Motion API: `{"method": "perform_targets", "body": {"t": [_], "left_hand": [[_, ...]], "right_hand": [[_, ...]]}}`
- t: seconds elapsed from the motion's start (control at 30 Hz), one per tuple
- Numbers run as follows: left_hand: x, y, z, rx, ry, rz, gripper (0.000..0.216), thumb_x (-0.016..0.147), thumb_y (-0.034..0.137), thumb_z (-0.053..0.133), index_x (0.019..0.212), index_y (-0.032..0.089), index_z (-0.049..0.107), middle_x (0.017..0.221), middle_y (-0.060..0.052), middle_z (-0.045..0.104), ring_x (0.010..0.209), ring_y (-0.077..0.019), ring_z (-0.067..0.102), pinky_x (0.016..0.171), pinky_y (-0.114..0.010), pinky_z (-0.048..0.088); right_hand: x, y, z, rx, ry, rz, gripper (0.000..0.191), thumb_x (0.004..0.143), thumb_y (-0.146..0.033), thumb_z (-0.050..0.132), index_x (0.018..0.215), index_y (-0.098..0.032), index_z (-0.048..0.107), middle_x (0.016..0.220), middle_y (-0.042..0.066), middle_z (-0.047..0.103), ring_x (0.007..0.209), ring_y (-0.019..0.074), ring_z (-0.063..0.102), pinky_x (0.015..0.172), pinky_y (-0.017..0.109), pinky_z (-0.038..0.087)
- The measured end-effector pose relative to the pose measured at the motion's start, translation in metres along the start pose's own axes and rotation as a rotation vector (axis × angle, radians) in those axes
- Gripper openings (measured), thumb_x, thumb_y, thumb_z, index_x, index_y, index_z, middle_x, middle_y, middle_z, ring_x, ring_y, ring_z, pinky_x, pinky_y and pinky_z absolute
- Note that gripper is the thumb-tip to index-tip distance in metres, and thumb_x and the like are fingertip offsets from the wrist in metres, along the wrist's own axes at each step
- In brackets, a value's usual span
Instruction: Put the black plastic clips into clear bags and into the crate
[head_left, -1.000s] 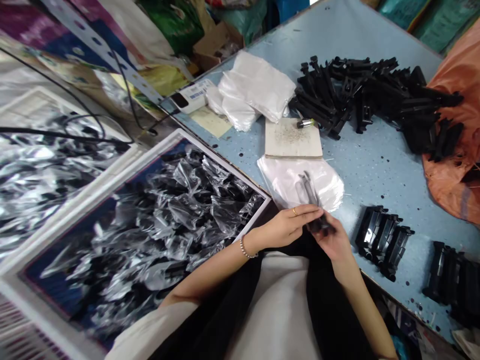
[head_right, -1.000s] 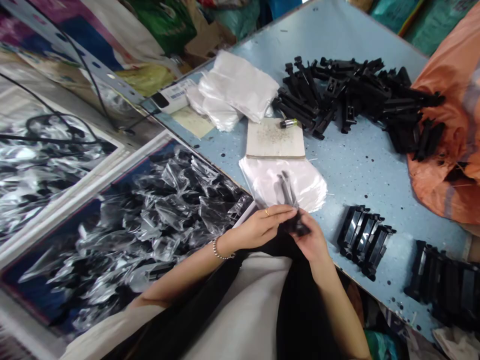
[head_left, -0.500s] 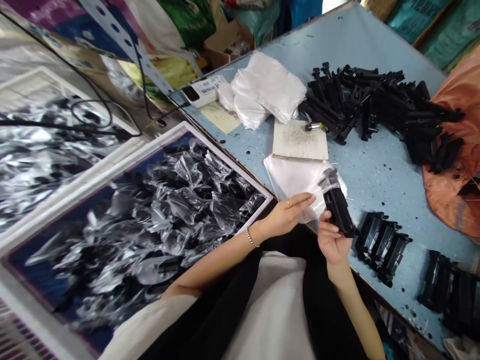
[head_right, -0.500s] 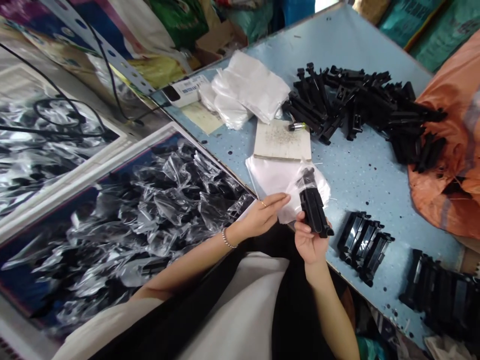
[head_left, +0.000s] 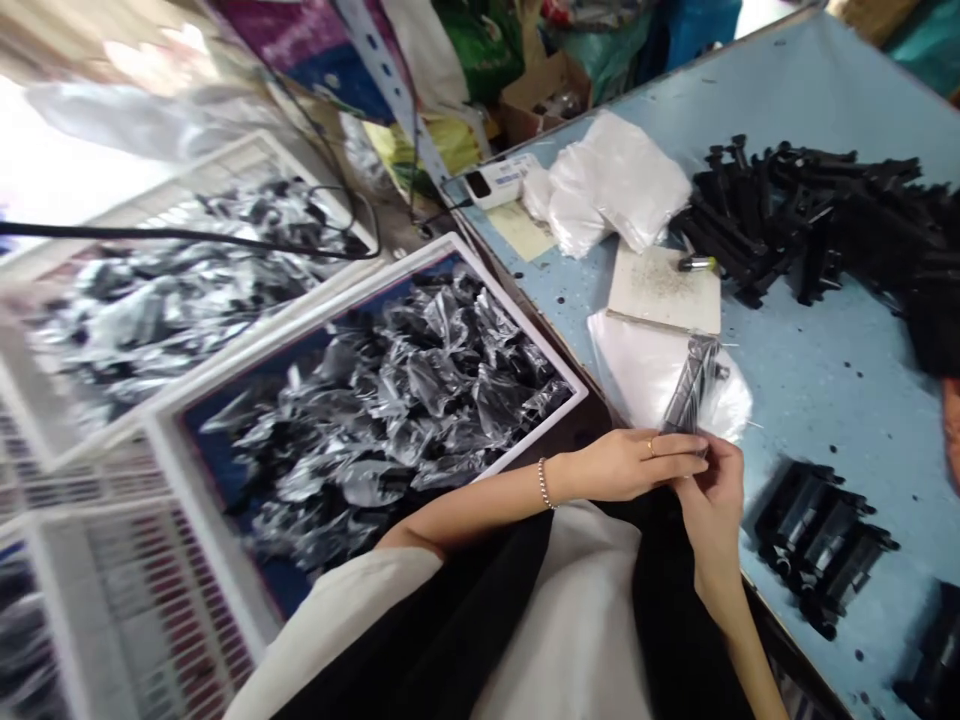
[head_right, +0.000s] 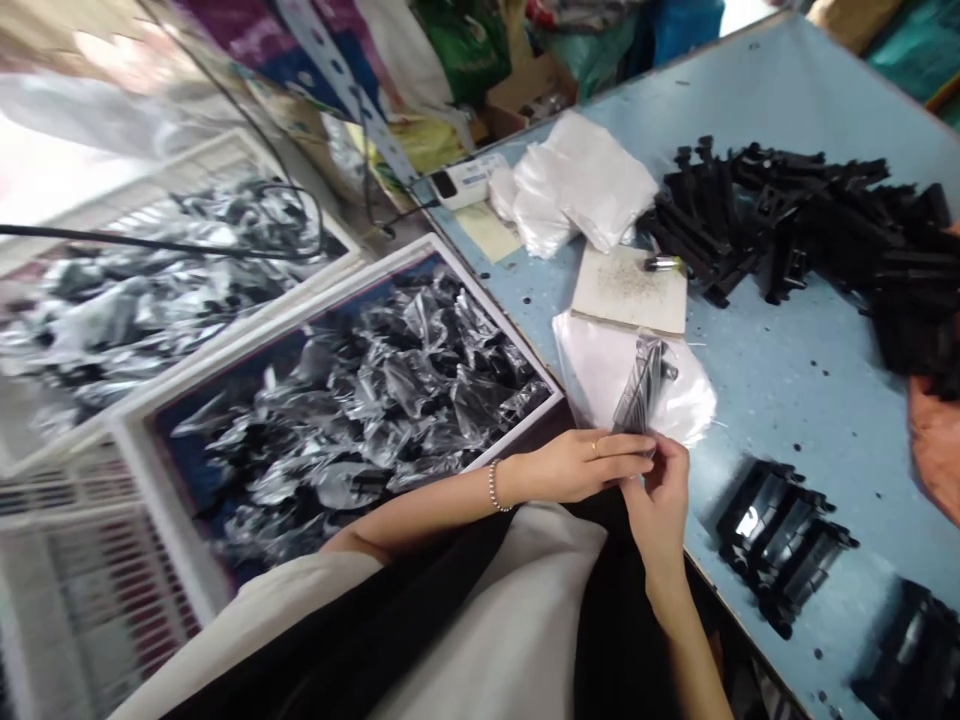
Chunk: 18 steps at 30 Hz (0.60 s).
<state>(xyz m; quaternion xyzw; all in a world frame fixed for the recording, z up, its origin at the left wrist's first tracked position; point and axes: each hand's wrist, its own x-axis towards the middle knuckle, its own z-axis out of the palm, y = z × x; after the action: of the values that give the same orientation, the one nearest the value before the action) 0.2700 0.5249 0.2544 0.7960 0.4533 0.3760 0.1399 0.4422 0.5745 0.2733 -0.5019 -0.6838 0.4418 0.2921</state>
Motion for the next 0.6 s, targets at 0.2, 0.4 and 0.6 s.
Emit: {"method": "perform_targets", "body": {"t": [0.2, 0.4, 0.6], "left_hand": [[-0.063, -0.001, -0.034, 0.187, 0.112, -0.038, 0.034, 0.098, 0.015, 0.057, 0.132, 0.021, 0.061, 0.113, -0.007, 0.071, 0.101, -0.0169, 0.069, 0.095, -0.031, 0.059], [-0.155, -0.099, -0.094, 0.373, 0.480, -0.915, 0.008, 0.094, 0.019, 0.061, 0.100, 0.019, 0.067, 0.106, -0.008, 0.069, 0.109, -0.0217, 0.065, 0.102, -0.038, 0.052], [-0.211, -0.226, -0.196, 0.467, 0.915, -1.396, 0.017, 0.089, 0.013, 0.063, 0.106, 0.011, 0.062, 0.118, -0.014, 0.061, 0.121, -0.0257, 0.054, 0.113, -0.043, 0.040]], "right_hand": [[0.004, -0.017, 0.015, 0.219, -0.458, -0.095, 0.033, 0.085, -0.045, 0.074, 0.110, -0.025, 0.067, 0.126, 0.012, 0.069, 0.104, 0.0253, 0.071, 0.086, 0.041, 0.061], [0.011, 0.008, 0.005, 0.202, -0.239, 0.133, 0.031, 0.089, -0.044, 0.071, 0.112, -0.023, 0.071, 0.104, 0.007, 0.076, 0.091, 0.0216, 0.073, 0.085, 0.038, 0.060], [0.013, 0.040, 0.003, 0.080, 0.030, 0.210, 0.038, 0.086, -0.052, 0.073, 0.111, -0.023, 0.071, 0.108, 0.007, 0.075, 0.087, 0.0210, 0.072, 0.086, 0.039, 0.057]]}}
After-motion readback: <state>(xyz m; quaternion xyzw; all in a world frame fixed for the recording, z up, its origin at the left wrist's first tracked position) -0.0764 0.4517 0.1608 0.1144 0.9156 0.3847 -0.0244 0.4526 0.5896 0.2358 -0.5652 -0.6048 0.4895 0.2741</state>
